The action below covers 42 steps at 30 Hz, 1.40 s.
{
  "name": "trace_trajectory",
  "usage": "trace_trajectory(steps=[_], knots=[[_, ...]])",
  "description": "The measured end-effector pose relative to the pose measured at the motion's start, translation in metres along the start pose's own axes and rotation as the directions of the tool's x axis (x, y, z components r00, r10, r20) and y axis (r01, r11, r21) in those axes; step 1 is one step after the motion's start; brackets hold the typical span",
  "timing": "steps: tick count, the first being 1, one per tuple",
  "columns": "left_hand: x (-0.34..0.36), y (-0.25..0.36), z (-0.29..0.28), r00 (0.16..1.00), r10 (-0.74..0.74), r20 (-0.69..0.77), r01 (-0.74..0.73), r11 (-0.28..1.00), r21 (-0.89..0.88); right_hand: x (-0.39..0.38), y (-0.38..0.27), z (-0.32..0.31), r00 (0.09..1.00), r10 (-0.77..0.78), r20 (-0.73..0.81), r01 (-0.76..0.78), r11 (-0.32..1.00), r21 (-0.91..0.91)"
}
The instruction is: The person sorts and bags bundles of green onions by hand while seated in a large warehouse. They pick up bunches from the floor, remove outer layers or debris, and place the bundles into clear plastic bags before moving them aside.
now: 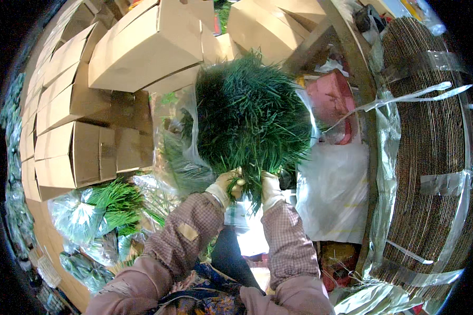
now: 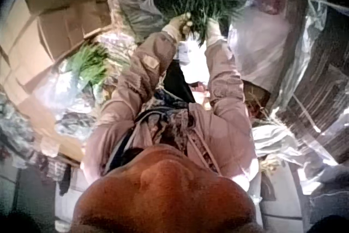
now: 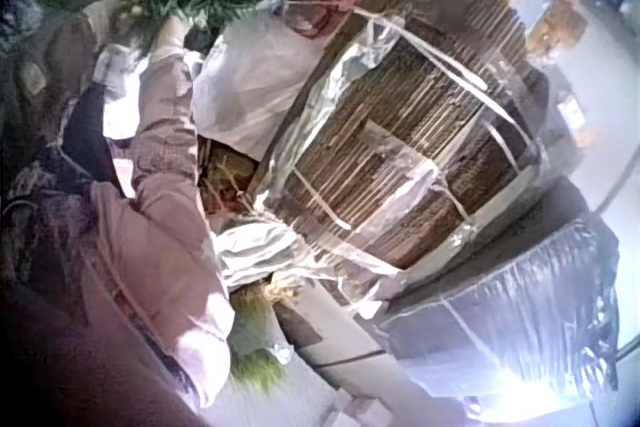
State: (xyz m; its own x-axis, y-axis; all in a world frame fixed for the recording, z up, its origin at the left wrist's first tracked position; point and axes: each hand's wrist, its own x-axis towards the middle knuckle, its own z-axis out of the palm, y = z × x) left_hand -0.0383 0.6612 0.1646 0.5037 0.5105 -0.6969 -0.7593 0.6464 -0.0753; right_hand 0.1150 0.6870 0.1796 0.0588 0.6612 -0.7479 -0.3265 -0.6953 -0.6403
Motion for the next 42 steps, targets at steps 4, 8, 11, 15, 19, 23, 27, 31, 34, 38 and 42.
trace_trajectory(steps=[4,8,11,15,19,23,27,31,34,38,42], knots=[[-0.028,-0.012,0.046,0.979,0.138,-0.148,-0.135,0.990,0.034,-0.052,-0.045,0.009,0.991,0.012,0.136,-0.006,0.999,-0.040],[-0.037,-0.023,0.072,0.996,0.085,0.016,-0.084,0.995,-0.046,-0.075,-0.082,-0.003,0.903,-0.187,0.387,0.358,0.824,-0.438],[0.003,-0.045,0.041,0.962,0.065,0.266,-0.051,0.997,-0.060,-0.049,-0.057,-0.049,0.795,-0.231,0.561,0.606,0.360,-0.710],[-0.109,-0.026,0.136,0.985,0.088,-0.147,-0.069,0.989,0.130,-0.094,-0.094,-0.006,0.891,-0.035,0.453,0.233,0.891,-0.390],[-0.128,-0.032,0.160,0.995,0.098,0.033,-0.103,0.954,0.282,-0.042,-0.070,-0.081,0.969,-0.198,0.147,0.243,0.665,-0.707],[-0.159,-0.034,0.177,0.996,0.072,0.060,-0.086,0.960,0.265,-0.133,-0.137,-0.001,0.893,-0.300,0.336,0.447,0.688,-0.572],[-0.214,-0.051,0.207,0.966,0.139,0.219,-0.196,0.943,0.268,-0.202,-0.183,0.024,0.846,-0.207,0.491,0.408,0.845,-0.346],[-0.249,-0.070,0.211,0.918,0.153,0.367,-0.229,0.958,0.174,-0.265,-0.205,0.040,0.835,-0.131,0.535,0.328,0.898,-0.292],[-0.258,-0.091,0.190,0.816,0.176,0.551,-0.099,0.981,-0.166,-0.302,-0.203,0.048,0.821,-0.099,0.563,0.337,0.879,-0.337],[-0.301,-0.112,0.142,0.421,0.223,0.879,-0.264,0.957,-0.117,-0.350,-0.170,0.067,0.757,-0.137,0.639,0.441,0.828,-0.346],[-0.371,-0.149,0.130,0.686,0.393,0.612,-0.520,0.854,0.034,-0.399,-0.146,0.041,0.776,-0.116,0.620,0.493,0.725,-0.481]])
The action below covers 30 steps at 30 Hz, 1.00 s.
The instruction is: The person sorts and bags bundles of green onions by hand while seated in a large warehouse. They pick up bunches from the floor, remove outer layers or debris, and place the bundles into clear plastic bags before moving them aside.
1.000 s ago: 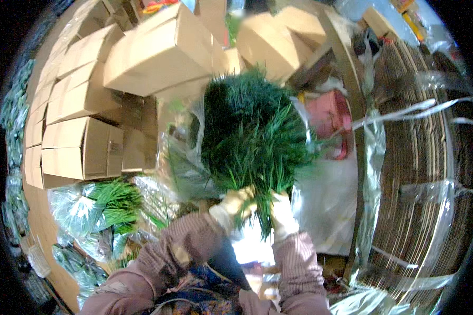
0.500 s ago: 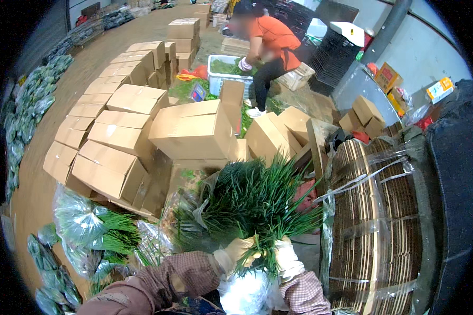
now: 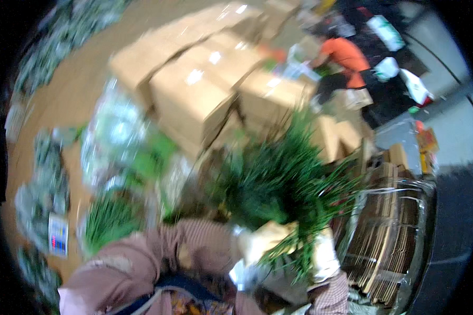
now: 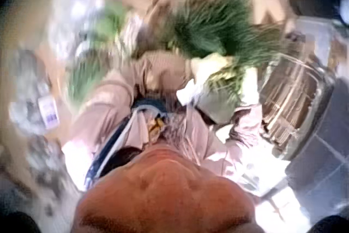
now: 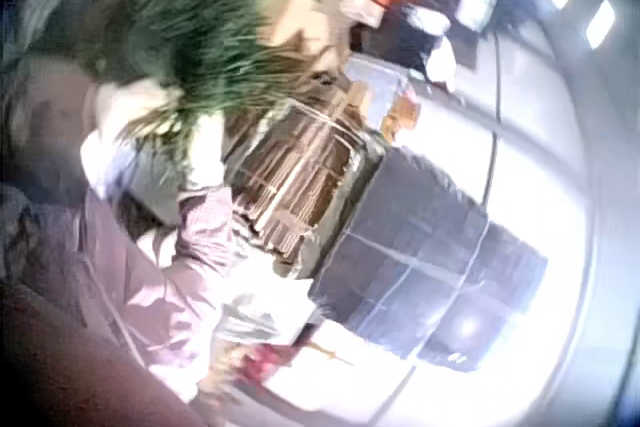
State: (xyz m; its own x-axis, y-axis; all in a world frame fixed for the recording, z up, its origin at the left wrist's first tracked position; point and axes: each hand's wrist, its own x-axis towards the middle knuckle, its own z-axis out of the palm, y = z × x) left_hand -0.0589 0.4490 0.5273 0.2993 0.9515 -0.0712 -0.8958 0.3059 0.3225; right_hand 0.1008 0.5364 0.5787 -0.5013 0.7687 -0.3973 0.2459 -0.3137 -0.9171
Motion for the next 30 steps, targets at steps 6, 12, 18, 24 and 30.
trace_trajectory(steps=[6,12,18,24,30], knots=[[-0.092,0.013,-0.009,0.948,-0.007,-0.318,0.023,0.999,0.047,-0.013,0.018,0.059,0.904,-0.182,0.387,0.371,0.782,-0.501],[-0.204,0.073,-0.212,0.667,0.362,-0.651,-0.656,0.700,-0.282,0.144,0.101,0.276,0.809,-0.008,0.587,0.282,0.883,-0.376],[-0.362,0.000,-0.340,0.062,0.227,-0.972,-0.572,0.806,0.152,0.221,0.234,0.313,0.898,0.241,0.368,0.002,0.834,-0.552],[-0.400,-0.153,-0.365,0.031,-0.027,-0.999,-0.620,0.784,-0.041,0.161,0.432,0.163,0.798,0.597,0.079,-0.476,0.706,-0.524],[-0.370,-0.186,-0.405,0.233,-0.031,-0.972,-0.385,0.915,-0.122,0.145,0.528,0.166,0.886,0.461,0.040,-0.233,0.519,-0.822]])
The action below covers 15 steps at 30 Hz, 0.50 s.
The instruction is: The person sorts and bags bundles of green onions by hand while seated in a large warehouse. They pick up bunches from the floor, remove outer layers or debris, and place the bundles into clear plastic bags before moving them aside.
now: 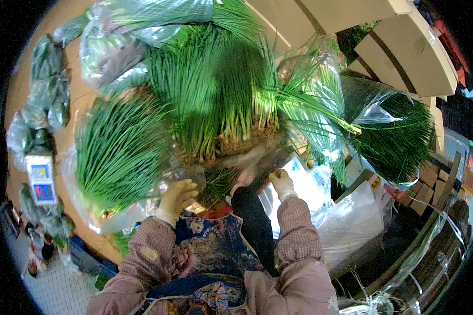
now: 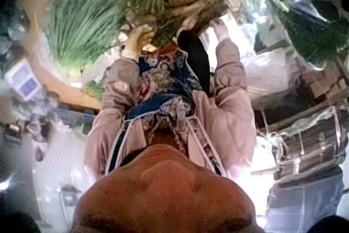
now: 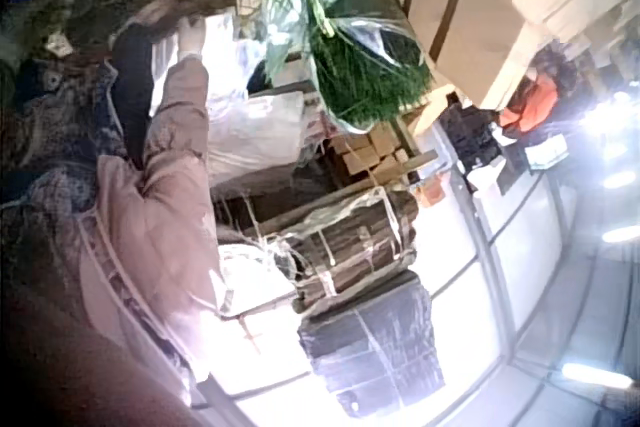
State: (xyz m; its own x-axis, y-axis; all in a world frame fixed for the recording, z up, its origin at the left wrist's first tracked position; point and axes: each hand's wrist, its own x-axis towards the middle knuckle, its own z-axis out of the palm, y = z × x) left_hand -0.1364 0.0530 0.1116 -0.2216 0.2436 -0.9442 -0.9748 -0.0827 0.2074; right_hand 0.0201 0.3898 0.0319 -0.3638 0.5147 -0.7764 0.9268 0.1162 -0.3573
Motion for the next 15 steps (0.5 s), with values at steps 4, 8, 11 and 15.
trace_trajectory(steps=[4,8,11,15], knots=[[0.060,-0.023,-0.019,0.990,-0.008,0.138,-0.002,0.998,0.069,0.086,-0.057,0.023,0.983,0.041,-0.180,-0.061,0.993,-0.104],[0.081,-0.019,-0.007,0.982,0.011,0.188,-0.034,0.992,0.119,0.178,-0.072,0.037,0.948,-0.115,-0.296,0.077,0.988,-0.137],[0.056,0.003,0.005,0.863,0.195,0.466,-0.255,0.965,0.068,0.220,-0.087,0.065,0.950,-0.126,-0.287,0.009,0.926,-0.377],[0.049,0.003,-0.006,0.880,0.112,0.462,-0.178,0.979,0.101,0.264,-0.036,0.059,0.950,-0.004,-0.312,-0.137,0.893,-0.429]])
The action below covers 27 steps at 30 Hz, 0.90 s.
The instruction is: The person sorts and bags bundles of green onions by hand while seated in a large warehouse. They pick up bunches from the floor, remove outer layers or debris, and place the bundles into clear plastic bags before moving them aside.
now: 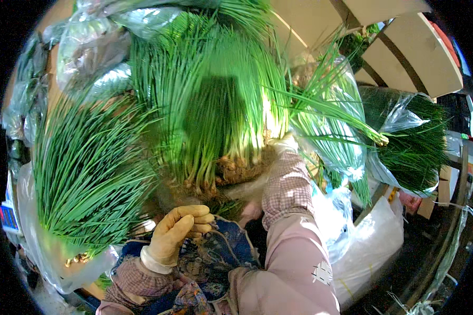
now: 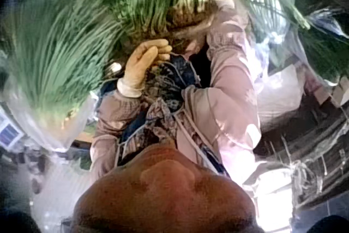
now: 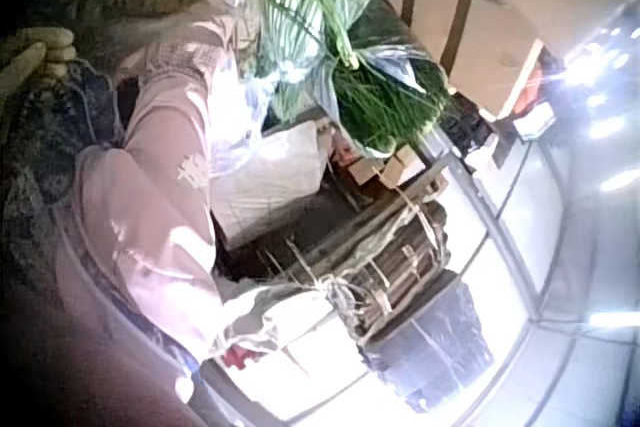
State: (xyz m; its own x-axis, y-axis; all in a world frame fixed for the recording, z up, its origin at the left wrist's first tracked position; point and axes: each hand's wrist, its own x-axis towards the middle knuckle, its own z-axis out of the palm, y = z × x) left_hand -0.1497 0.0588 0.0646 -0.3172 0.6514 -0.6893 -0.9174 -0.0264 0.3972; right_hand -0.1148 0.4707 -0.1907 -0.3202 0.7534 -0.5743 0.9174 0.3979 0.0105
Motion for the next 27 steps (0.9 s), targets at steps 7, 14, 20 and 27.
trace_trajectory(steps=[7,14,20,27], knots=[[-0.027,-0.020,-0.016,0.982,0.187,0.041,-0.189,0.979,0.073,-0.089,-0.034,-0.066,0.916,-0.265,0.301,0.235,0.963,0.131],[-0.035,-0.025,-0.015,0.981,0.182,-0.065,-0.154,0.939,0.307,-0.284,-0.020,-0.035,0.776,-0.576,0.257,-0.238,0.110,0.965],[-0.046,-0.067,-0.020,0.984,0.124,-0.127,-0.082,0.951,0.299,-0.388,-0.024,-0.012,0.610,-0.722,0.326,-0.265,0.202,0.943],[-0.069,-0.113,-0.025,0.986,0.166,-0.011,-0.159,0.960,0.231,-0.438,-0.005,-0.005,0.331,-0.943,0.023,0.318,0.134,0.939]])
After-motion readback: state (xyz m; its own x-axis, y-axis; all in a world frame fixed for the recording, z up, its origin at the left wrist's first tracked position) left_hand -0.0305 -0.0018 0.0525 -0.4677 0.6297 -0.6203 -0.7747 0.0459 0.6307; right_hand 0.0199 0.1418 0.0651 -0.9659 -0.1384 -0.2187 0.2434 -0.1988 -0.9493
